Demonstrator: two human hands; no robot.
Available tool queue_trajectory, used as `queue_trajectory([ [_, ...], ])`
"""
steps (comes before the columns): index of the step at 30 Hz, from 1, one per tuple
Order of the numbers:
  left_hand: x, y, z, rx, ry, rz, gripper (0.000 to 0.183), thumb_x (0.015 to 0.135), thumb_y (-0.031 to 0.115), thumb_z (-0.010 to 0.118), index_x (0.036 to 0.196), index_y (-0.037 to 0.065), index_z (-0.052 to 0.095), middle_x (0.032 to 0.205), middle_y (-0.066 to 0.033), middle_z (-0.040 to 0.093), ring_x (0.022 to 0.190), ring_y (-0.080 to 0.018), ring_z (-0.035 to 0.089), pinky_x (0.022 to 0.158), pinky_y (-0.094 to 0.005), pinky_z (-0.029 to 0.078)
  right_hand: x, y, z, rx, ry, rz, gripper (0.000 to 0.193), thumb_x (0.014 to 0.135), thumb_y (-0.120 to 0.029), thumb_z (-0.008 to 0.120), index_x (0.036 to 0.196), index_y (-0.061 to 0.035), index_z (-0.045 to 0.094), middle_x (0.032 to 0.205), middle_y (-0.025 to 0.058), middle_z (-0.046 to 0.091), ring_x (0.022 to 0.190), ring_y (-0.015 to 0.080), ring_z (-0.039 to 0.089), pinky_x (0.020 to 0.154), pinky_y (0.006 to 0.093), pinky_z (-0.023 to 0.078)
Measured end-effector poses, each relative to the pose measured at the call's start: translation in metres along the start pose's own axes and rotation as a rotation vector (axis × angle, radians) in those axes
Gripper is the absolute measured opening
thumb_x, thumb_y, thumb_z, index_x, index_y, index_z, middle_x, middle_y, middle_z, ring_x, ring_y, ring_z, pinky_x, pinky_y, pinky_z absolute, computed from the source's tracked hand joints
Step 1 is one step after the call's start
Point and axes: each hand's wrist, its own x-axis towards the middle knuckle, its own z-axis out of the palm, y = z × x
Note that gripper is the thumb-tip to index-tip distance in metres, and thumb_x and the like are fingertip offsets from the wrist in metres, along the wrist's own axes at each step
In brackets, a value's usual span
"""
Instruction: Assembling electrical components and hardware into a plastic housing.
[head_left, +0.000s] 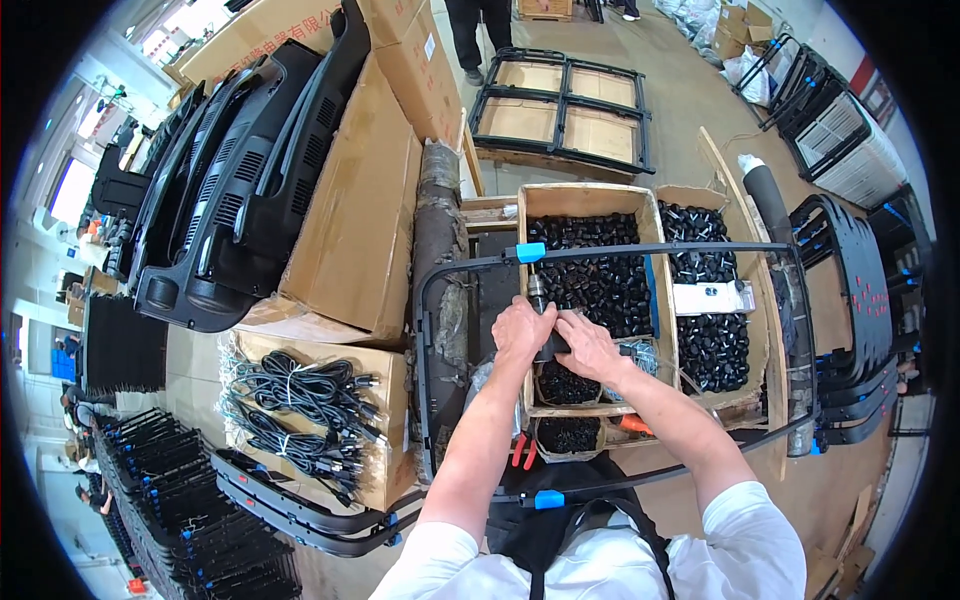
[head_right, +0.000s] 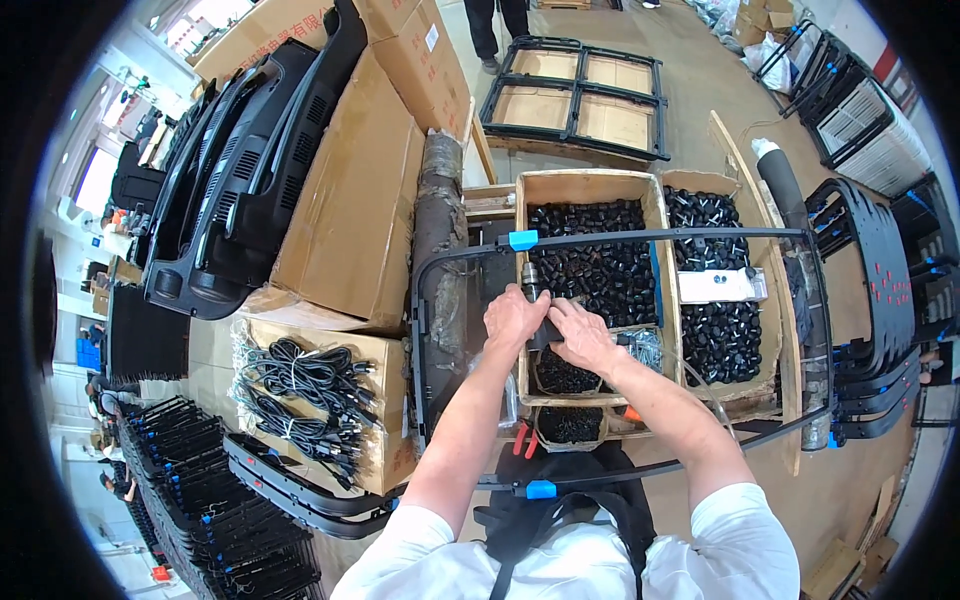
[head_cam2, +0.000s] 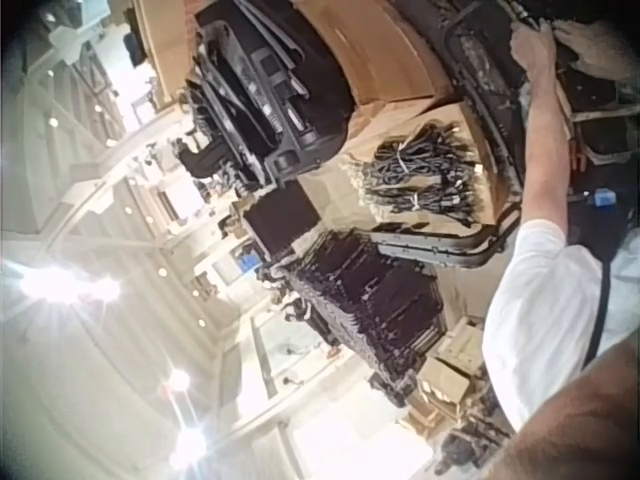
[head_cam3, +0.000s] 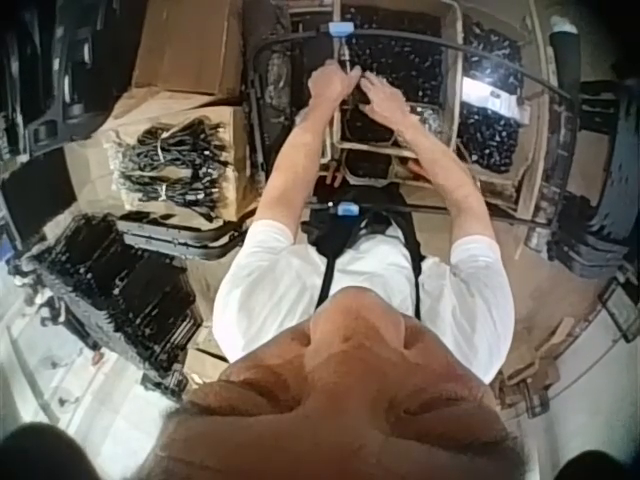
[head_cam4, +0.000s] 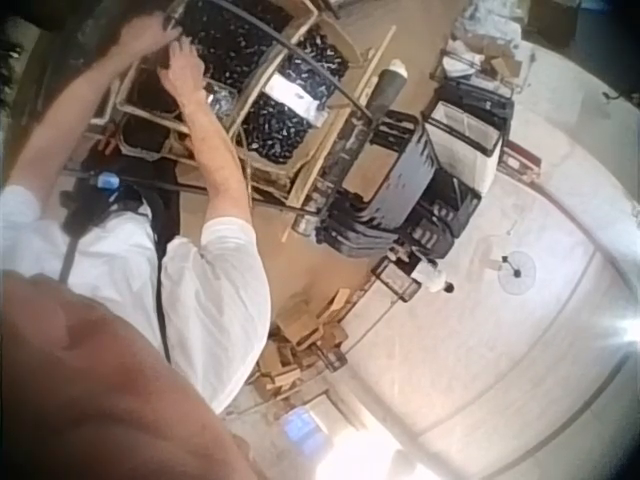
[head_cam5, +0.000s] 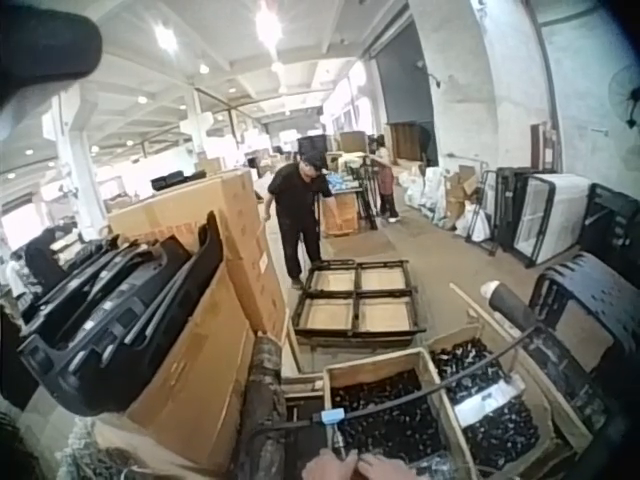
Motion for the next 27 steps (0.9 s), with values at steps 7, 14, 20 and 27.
queue_trajectory([
  [7, -0.006, -0.004, -0.002, -0.007, -0.027, -0.010, 0.069, 0.086, 0.058, 0.070, 0.110, -0.006, 0.070, 0.107, -0.0311, 0.075, 0.105, -0.0454, 0.073, 0.095, -0.0516, 0.058, -0.007, -0.005, 0.003, 0.036, -0.010, 0.031, 0.056, 0.075, -0.014, 0.083, 0.123, -0.0032, 0.055, 0.131, 0.0161, 0.055, 0.118, 0.0386, 0.061, 0.096, 0.0499, 0.055],
  [14, -0.009, -0.003, -0.003, 0.026, -0.037, 0.008, 0.068, 0.088, 0.057, 0.069, 0.114, -0.005, 0.069, 0.107, -0.0288, 0.076, 0.105, -0.0435, 0.074, 0.093, -0.0501, 0.059, -0.010, -0.007, -0.001, 0.038, -0.002, 0.034, 0.057, 0.076, -0.014, 0.082, 0.126, -0.0042, 0.057, 0.132, 0.0161, 0.055, 0.118, 0.0394, 0.062, 0.096, 0.0501, 0.055],
  [20, -0.025, -0.010, 0.006, -0.001, -0.035, 0.016, 0.072, 0.087, 0.061, 0.069, 0.113, -0.006, 0.069, 0.111, -0.0314, 0.074, 0.108, -0.0456, 0.073, 0.096, -0.0519, 0.057, -0.026, -0.014, 0.002, 0.024, -0.020, 0.050, 0.060, 0.078, -0.015, 0.081, 0.132, -0.0056, 0.057, 0.134, 0.0157, 0.054, 0.120, 0.0393, 0.062, 0.099, 0.0495, 0.054],
  [27, -0.113, -0.032, 0.003, -0.111, 0.022, -0.036, 0.073, 0.090, 0.062, 0.068, 0.118, -0.005, 0.067, 0.113, -0.0279, 0.075, 0.109, -0.0428, 0.073, 0.096, -0.0506, 0.056, -0.091, -0.076, -0.013, -0.036, 0.022, 0.076, 0.065, 0.077, -0.015, 0.081, 0.135, -0.0042, 0.056, 0.134, 0.0185, 0.054, 0.124, 0.0397, 0.057, 0.100, 0.0491, 0.054],
])
